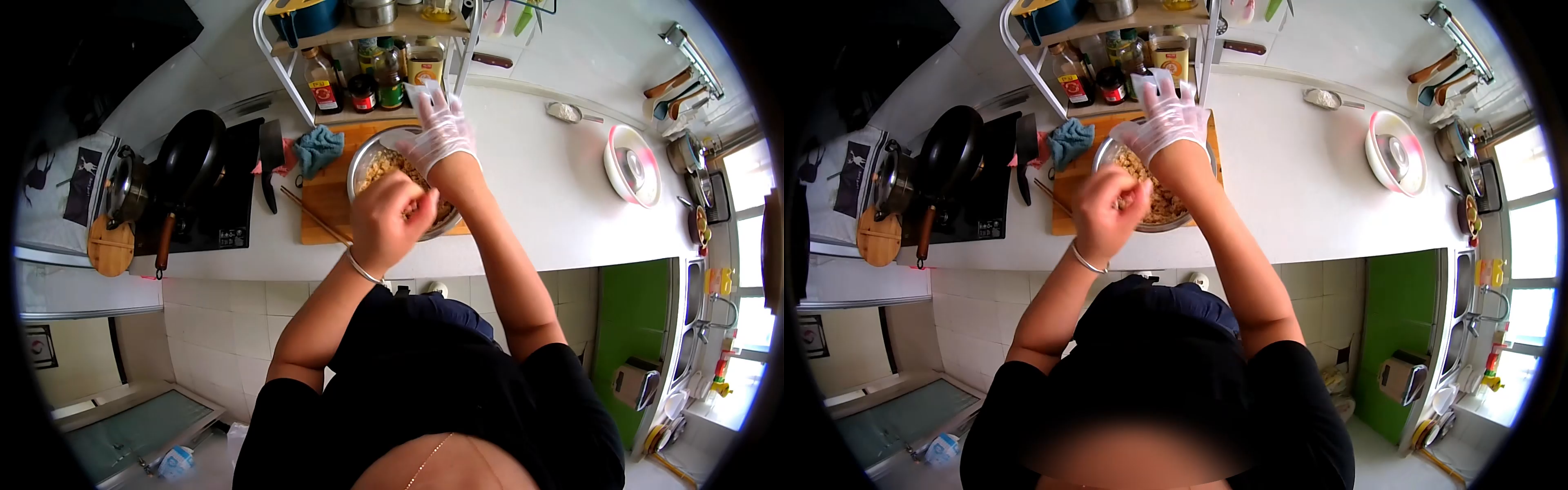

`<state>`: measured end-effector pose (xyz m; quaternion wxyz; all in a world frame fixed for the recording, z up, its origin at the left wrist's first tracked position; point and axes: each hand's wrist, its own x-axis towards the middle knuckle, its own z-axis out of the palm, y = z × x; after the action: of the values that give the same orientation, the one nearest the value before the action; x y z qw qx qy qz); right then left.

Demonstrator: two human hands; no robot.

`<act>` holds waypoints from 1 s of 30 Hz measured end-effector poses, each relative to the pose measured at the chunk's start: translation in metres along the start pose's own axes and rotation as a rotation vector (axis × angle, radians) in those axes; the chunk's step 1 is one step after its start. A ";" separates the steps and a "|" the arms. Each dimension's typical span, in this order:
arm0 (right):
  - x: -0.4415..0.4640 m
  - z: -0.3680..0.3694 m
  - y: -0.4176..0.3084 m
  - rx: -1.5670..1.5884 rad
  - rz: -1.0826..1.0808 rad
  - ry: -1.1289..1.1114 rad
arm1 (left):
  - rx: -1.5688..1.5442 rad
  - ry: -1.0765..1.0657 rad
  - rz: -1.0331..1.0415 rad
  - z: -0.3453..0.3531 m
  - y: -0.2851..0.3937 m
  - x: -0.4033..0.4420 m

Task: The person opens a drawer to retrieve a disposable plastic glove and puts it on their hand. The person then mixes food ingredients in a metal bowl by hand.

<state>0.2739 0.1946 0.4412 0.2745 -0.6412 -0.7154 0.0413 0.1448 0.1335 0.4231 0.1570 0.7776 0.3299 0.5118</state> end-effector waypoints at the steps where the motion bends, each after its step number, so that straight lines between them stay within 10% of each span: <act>1: 0.000 -0.009 -0.010 -0.249 0.041 -0.117 | 0.004 0.063 -0.023 -0.002 -0.002 0.006; 12: -0.008 -0.025 -0.019 -0.622 -0.192 -0.258 | 0.225 -0.209 -0.100 -0.007 -0.014 0.029; 23: -0.013 0.002 0.002 -0.612 -0.200 -0.260 | -0.472 -0.178 -0.639 0.009 -0.033 0.009; 30: -0.009 -0.001 -0.003 -0.640 -0.209 -0.471 | -0.507 -0.327 -0.519 0.005 -0.042 0.018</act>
<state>0.2719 0.1853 0.4405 -0.1076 -0.5910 -0.7967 -0.0657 0.1396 0.1771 0.4090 0.5188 0.6761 0.3492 0.3896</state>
